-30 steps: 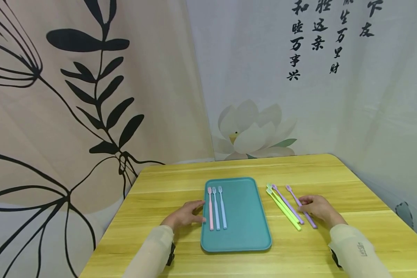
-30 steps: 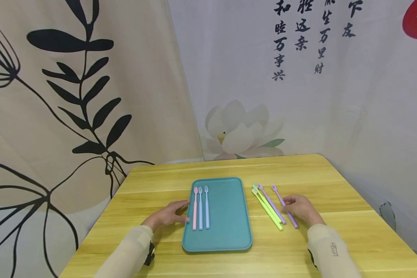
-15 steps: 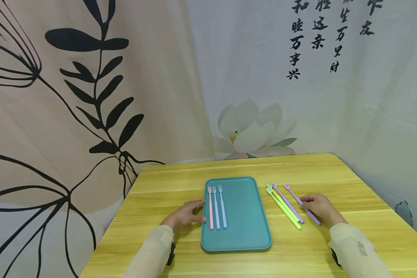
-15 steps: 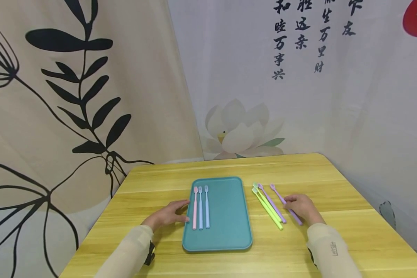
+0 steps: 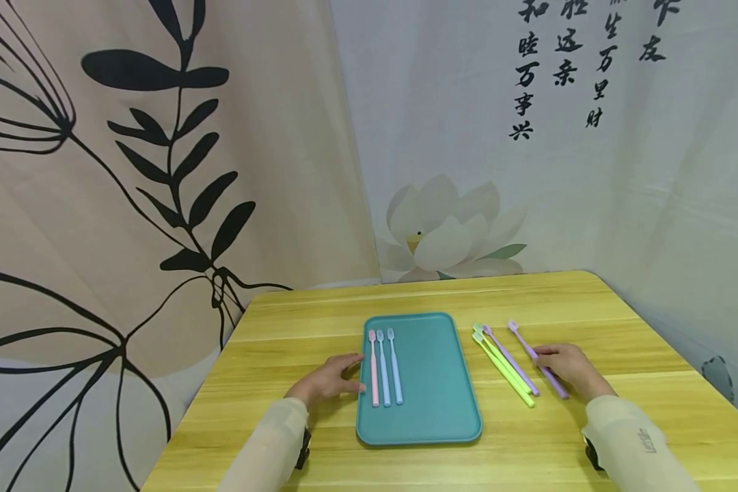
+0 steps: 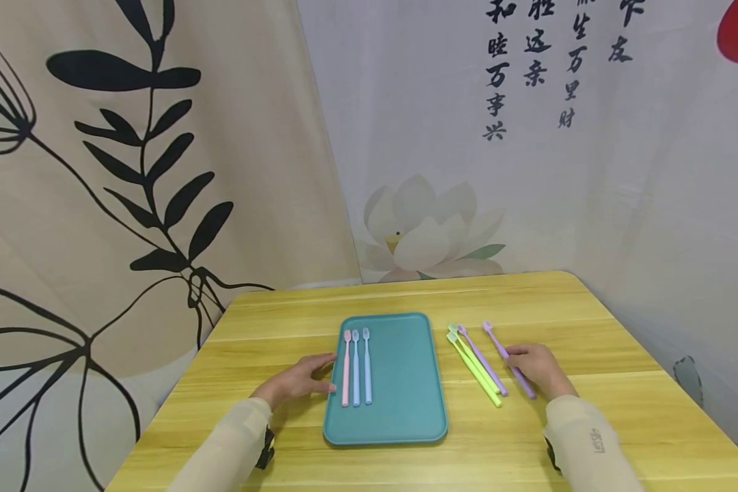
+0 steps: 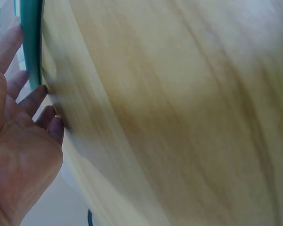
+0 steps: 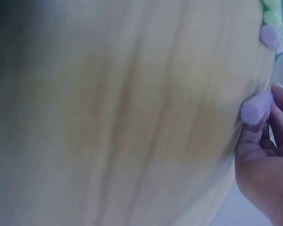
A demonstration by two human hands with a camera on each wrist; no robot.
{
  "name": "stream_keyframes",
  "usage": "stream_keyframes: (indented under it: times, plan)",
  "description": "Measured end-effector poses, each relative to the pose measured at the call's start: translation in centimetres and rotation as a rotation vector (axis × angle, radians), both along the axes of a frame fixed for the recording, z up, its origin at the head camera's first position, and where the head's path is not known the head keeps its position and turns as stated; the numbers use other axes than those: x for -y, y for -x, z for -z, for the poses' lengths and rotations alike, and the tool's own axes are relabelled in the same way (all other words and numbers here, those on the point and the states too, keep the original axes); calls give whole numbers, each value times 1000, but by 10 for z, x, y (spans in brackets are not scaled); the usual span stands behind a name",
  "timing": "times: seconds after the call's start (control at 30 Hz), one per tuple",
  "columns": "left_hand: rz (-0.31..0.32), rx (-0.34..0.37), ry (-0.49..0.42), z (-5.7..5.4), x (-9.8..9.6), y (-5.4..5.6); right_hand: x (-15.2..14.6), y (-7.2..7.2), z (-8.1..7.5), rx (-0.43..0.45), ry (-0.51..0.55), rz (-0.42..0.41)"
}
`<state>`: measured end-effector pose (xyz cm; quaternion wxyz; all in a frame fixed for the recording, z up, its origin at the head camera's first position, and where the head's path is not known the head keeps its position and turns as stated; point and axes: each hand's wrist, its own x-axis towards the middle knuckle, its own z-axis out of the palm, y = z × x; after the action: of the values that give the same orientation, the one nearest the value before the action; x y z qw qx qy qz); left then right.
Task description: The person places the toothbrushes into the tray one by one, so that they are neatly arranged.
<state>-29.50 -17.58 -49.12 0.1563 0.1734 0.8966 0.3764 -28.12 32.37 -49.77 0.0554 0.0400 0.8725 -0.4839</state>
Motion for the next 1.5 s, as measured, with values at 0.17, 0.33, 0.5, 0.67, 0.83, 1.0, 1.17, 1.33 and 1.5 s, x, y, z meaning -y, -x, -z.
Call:
stream_keyframes:
  times: [0.17, 0.33, 0.5, 0.67, 0.83, 1.0, 1.17, 1.33, 1.5]
  plan:
    - [0, -2, -1, 1, 1, 0, 3, 0, -3, -3, 4, 29]
    - [-2, -5, 15, 0, 1, 0, 6, 2, -3, -25, -11, 42]
    - [5, -8, 14, -2, 0, 0, 6, 4, -3, -27, -33, 64]
    - [6, -11, 23, -3, -1, 1, 8, 3, -7, -28, -29, 95]
    - [8, -10, 22, -2, -1, 2, 9, 5, -9, -8, 9, 138]
    - [9, -7, 19, -1, -1, 2, 10, 8, -11, 28, 39, 180]
    - [7, -9, 21, -1, -1, 1, 12, 9, -13, 33, 79, 197]
    - [8, -14, 26, -1, -1, 3, 16, 11, -13, 20, 106, 217]
    - [19, -11, 15, 0, -1, 3, 22, 13, -13, 23, 148, 229]
